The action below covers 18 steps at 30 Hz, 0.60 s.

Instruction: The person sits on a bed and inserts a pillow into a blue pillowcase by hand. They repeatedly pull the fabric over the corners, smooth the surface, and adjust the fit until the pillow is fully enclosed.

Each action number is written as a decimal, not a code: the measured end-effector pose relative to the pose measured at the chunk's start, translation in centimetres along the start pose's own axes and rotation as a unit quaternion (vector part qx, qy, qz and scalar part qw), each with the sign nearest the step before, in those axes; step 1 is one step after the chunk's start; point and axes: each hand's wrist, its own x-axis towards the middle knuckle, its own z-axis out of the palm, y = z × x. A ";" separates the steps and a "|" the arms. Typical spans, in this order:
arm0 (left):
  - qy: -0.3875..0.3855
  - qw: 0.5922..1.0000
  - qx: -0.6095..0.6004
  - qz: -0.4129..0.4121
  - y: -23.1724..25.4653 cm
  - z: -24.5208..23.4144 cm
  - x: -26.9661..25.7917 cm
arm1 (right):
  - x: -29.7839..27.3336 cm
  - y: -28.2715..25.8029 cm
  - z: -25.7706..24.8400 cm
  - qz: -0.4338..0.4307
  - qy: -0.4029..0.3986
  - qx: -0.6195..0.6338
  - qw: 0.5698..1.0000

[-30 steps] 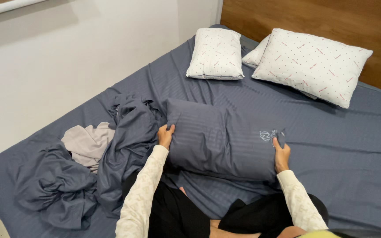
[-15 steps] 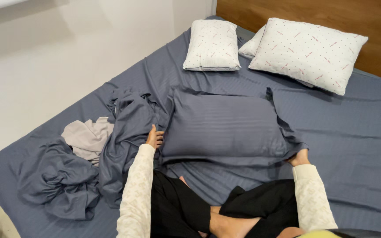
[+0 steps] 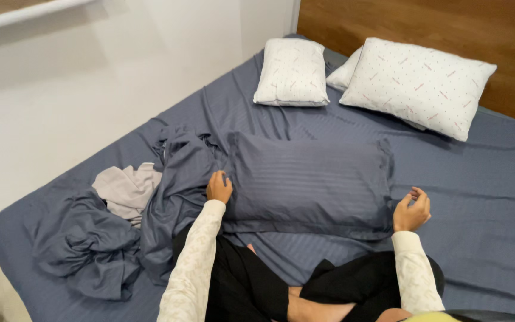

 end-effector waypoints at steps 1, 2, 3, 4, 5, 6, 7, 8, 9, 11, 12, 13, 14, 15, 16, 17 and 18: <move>0.022 0.998 0.005 0.062 0.8 0.3 0.3 | -0.4 -1.0 0.1 -0.070 -0.002 0.005 0.998; 0.043 0.991 0.009 0.124 1.6 0.5 0.6 | -0.9 -2.4 0.8 -0.139 -0.004 0.010 0.990; 0.061 0.981 0.013 0.183 2.5 0.9 0.3 | -1.5 -3.7 1.2 -0.171 -0.040 0.045 0.983; 0.033 0.975 0.012 0.218 3.5 1.5 0.2 | -1.9 -5.2 1.8 -0.203 -0.075 0.081 0.973; 0.003 0.968 0.012 0.251 4.3 1.9 -0.2 | -2.8 -6.5 2.4 -0.233 -0.115 0.085 0.962; -0.041 0.963 0.028 0.266 5.2 2.5 -1.0 | -3.5 -7.6 2.9 -0.262 -0.154 0.089 0.949; -0.083 0.955 0.045 0.281 6.0 3.1 -1.6 | -3.8 -8.2 3.5 -0.278 -0.171 0.043 0.944; -0.125 0.945 0.062 0.295 6.4 3.5 -2.2 | -4.0 -8.6 4.2 -0.293 -0.188 -0.003 0.938; -0.135 0.951 0.077 0.268 6.4 3.8 -3.1 | -4.3 -8.4 4.9 -0.307 -0.205 -0.048 0.928; -0.149 0.959 0.109 0.215 5.9 4.0 -4.5 | -4.1 -6.5 5.4 -0.139 -0.216 -0.089 0.962; -0.128 0.972 0.109 0.163 5.8 4.3 -4.5 | -3.7 -5.3 5.7 -0.055 -0.218 -0.106 0.969; -0.108 0.982 0.111 0.108 5.6 4.4 -4.8 | -3.4 -3.6 5.4 0.011 -0.221 -0.072 0.972; -0.086 0.989 0.111 0.052 5.3 4.4 -4.7 | -3.0 -2.0 5.0 0.077 -0.224 -0.038 0.971; -0.105 0.988 0.108 -0.044 5.0 4.5 -4.2 | -2.8 -0.4 4.7 0.103 -0.244 -0.030 0.964; -0.122 0.977 0.104 -0.140 4.5 4.3 -3.4 | -2.6 0.7 5.0 0.129 -0.262 -0.022 0.956; -0.142 0.957 0.098 -0.234 4.2 4.2 -3.3 | -2.4 1.4 5.6 0.115 -0.252 -0.020 0.961; -0.130 0.956 0.079 -0.251 3.8 4.2 -3.2 | -2.1 1.4 5.7 0.101 -0.241 -0.019 0.965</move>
